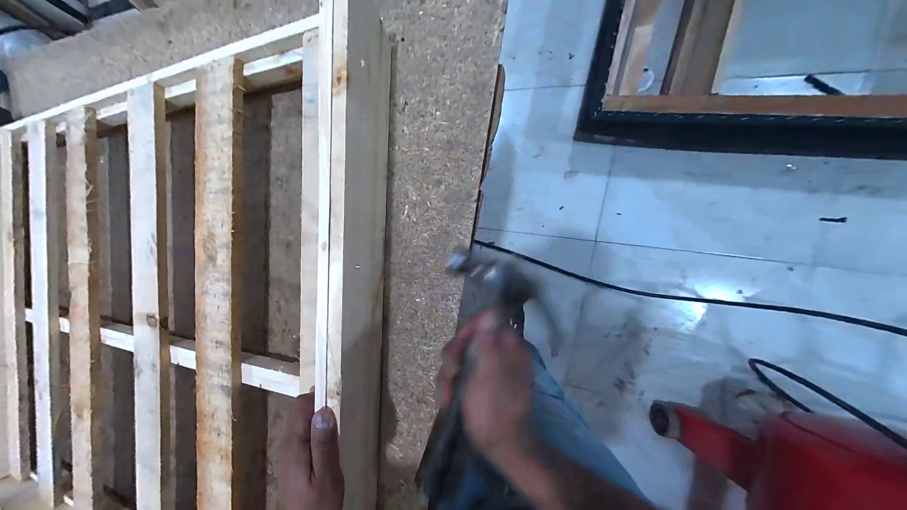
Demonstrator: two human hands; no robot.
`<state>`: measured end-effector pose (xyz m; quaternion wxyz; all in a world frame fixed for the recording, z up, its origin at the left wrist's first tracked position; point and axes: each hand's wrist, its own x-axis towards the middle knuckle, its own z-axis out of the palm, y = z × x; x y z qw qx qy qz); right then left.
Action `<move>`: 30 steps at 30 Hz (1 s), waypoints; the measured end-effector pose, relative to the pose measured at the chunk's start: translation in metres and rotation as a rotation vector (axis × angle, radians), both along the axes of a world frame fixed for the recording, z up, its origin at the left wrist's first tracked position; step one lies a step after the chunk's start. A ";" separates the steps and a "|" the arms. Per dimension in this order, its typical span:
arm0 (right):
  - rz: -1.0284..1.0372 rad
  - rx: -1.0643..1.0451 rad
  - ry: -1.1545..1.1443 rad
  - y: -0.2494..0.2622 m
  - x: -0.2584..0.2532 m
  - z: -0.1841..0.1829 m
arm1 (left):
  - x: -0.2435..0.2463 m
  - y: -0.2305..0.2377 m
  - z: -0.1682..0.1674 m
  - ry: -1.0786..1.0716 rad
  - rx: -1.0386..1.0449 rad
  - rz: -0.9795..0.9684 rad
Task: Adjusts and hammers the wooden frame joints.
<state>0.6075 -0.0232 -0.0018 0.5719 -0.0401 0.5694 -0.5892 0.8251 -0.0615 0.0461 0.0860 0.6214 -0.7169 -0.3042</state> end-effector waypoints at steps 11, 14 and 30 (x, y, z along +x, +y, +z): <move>-0.133 -0.093 -0.061 0.010 0.076 -0.001 | 0.000 -0.003 -0.003 -0.006 -0.013 -0.003; 0.117 -0.049 -0.119 0.025 0.085 -0.001 | 0.003 -0.003 -0.004 0.000 -0.018 -0.012; 0.084 -0.053 -0.022 0.076 0.134 0.005 | 0.005 0.000 0.002 0.033 0.029 -0.007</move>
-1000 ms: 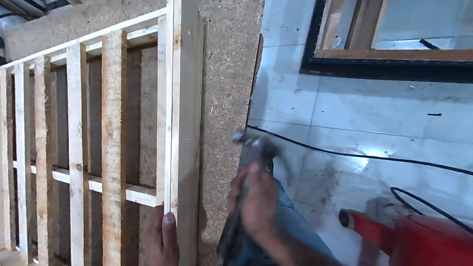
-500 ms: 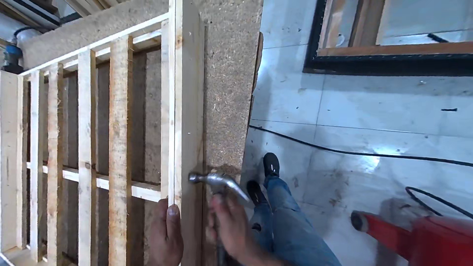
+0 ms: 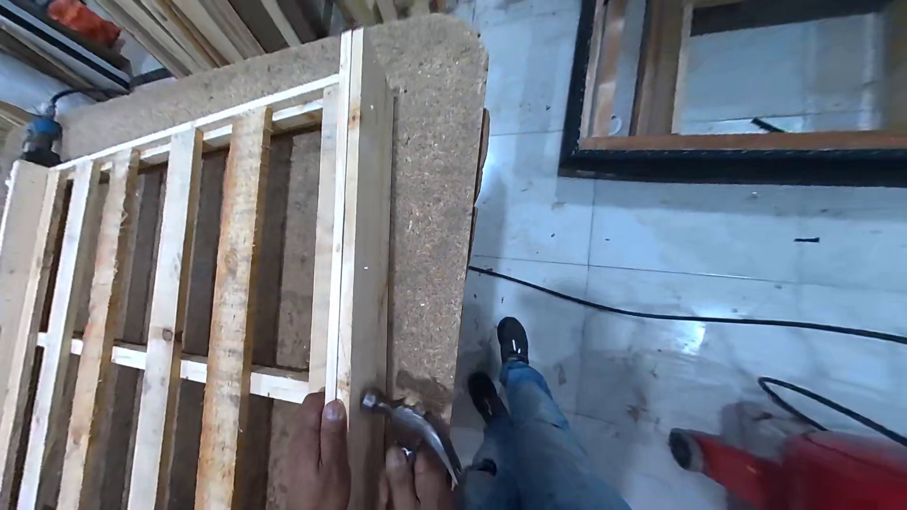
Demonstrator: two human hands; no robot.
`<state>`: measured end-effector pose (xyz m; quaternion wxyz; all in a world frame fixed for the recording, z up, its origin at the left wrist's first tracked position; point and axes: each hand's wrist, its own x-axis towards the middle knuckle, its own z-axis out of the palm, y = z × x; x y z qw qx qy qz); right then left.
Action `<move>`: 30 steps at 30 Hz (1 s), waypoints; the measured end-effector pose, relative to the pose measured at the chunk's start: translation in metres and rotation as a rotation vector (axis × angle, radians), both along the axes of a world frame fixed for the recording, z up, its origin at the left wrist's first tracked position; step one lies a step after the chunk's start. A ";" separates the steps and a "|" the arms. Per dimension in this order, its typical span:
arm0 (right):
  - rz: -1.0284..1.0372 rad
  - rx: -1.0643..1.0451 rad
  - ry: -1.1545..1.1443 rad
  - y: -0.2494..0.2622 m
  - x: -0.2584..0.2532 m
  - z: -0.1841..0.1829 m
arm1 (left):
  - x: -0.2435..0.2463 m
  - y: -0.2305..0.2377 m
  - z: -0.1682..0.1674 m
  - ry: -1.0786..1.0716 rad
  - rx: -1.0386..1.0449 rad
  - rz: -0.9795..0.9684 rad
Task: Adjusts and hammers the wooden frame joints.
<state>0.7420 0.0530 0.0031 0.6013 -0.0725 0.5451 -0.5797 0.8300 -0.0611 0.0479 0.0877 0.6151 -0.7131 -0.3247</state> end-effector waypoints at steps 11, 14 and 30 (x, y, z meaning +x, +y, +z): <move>0.293 0.020 0.105 -0.123 -0.236 0.010 | -0.064 -0.104 0.009 0.061 0.040 0.009; 0.194 -0.004 0.102 -0.156 -0.237 0.006 | -0.088 -0.113 -0.004 -0.027 -0.011 0.008; 0.864 0.089 0.008 -0.158 -0.248 -0.014 | -0.092 -0.118 -0.009 -0.001 -0.021 0.012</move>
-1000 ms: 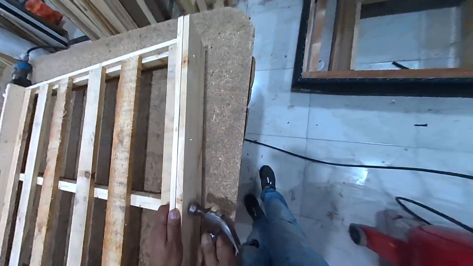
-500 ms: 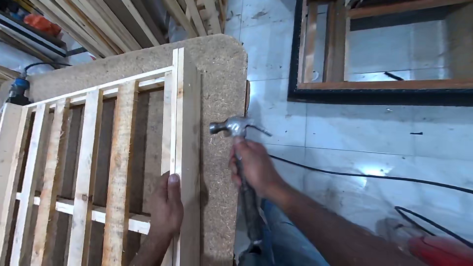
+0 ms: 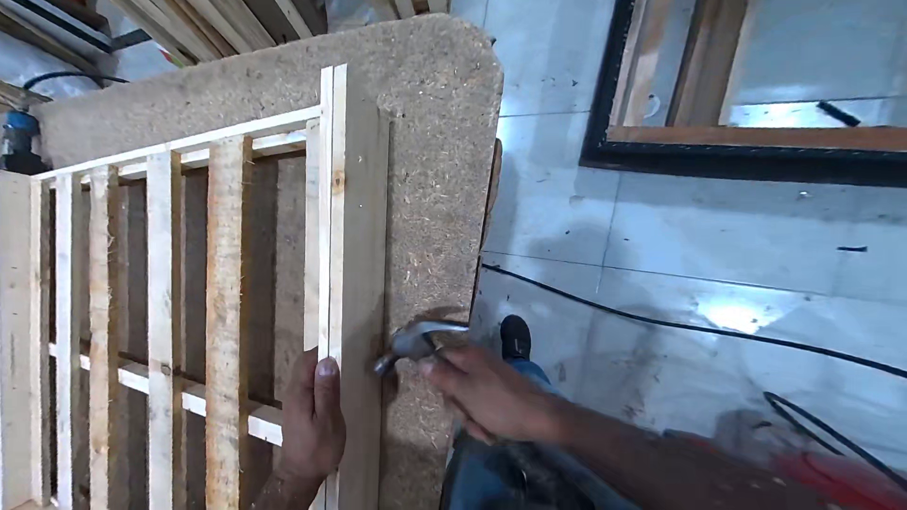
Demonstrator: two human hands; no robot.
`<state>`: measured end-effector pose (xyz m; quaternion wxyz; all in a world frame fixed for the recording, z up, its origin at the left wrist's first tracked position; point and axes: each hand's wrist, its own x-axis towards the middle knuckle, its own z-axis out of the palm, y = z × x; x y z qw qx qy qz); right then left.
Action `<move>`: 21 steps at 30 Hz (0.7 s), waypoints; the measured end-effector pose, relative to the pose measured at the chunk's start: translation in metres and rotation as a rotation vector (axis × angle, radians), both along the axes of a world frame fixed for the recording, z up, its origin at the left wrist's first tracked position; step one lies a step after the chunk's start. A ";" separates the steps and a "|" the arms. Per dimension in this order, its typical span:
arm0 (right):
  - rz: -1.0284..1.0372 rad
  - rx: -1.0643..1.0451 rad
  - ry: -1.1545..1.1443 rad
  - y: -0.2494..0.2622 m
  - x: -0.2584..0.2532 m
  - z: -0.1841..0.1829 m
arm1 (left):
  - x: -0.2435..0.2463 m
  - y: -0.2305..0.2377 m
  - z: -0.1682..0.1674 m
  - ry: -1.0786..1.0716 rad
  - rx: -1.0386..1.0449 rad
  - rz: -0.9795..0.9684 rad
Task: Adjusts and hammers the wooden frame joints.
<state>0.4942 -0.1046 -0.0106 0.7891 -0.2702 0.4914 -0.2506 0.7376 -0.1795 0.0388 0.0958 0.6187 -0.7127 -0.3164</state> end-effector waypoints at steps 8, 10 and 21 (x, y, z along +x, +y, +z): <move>-0.472 0.032 -0.060 0.034 0.080 0.018 | 0.001 -0.001 0.000 0.018 0.001 0.010; -0.383 0.078 -0.099 0.054 0.087 0.017 | 0.002 -0.003 0.000 0.019 0.009 0.011; -0.769 -0.014 -0.091 0.040 0.142 0.015 | 0.006 -0.003 0.001 0.021 0.037 0.016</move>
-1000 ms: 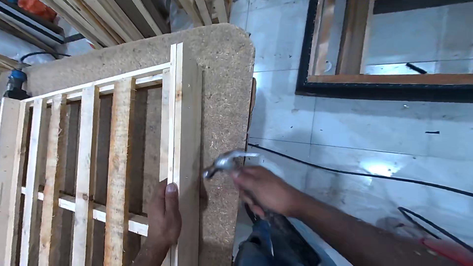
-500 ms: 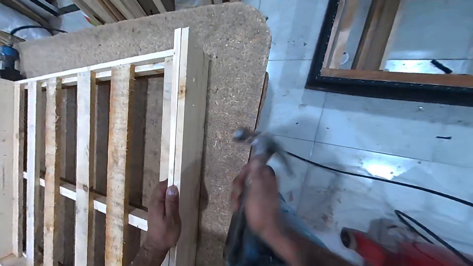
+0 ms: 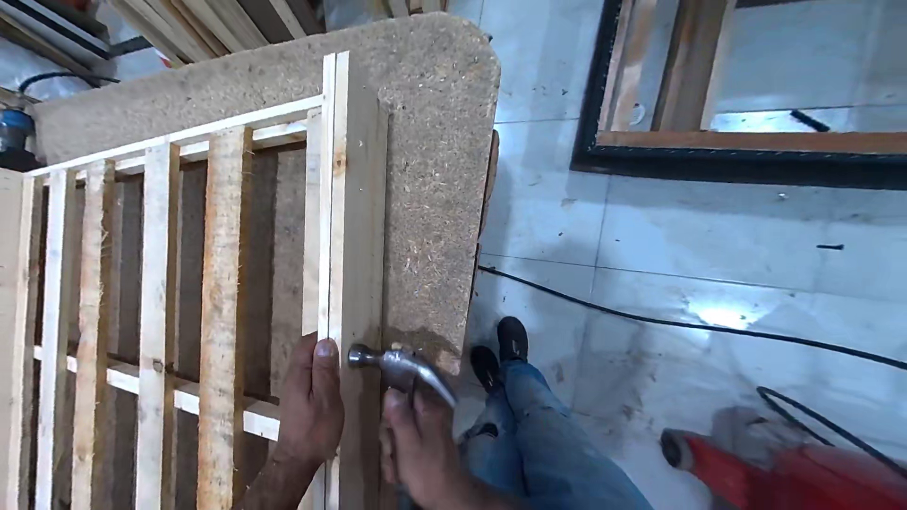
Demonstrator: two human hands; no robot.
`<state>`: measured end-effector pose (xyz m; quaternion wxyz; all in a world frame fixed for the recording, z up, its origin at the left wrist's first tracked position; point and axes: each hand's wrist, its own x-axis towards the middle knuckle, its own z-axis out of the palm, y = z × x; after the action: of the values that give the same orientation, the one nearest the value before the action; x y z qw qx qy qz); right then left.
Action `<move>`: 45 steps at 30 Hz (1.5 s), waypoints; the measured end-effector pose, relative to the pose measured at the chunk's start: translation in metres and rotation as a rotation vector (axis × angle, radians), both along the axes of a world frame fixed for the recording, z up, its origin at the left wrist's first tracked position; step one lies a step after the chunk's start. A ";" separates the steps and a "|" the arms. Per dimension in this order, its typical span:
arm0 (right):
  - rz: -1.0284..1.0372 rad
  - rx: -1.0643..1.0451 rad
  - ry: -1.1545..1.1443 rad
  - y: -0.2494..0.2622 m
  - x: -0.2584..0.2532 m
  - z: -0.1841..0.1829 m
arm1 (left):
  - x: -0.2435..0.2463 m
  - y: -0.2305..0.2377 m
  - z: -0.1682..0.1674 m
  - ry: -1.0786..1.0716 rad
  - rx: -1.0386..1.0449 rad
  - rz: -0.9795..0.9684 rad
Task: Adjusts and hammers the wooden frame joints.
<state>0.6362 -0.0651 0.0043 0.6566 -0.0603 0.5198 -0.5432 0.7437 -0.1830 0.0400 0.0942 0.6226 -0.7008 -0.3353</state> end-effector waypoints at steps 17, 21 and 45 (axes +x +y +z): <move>-0.055 0.030 0.105 -0.009 0.008 0.013 | -0.007 0.008 0.015 -0.002 -0.002 -0.001; 0.226 0.050 0.175 -0.013 -0.057 0.002 | -0.014 0.010 0.023 -0.160 -0.091 -0.070; 0.381 -0.010 0.341 -0.118 -0.237 -0.002 | -0.025 -0.058 -0.018 -0.380 0.081 0.134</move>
<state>0.3989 -0.1830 0.0028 0.6496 -0.2513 0.5995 -0.3941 0.7190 -0.2409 0.0216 -0.0429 0.7233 -0.6487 -0.2327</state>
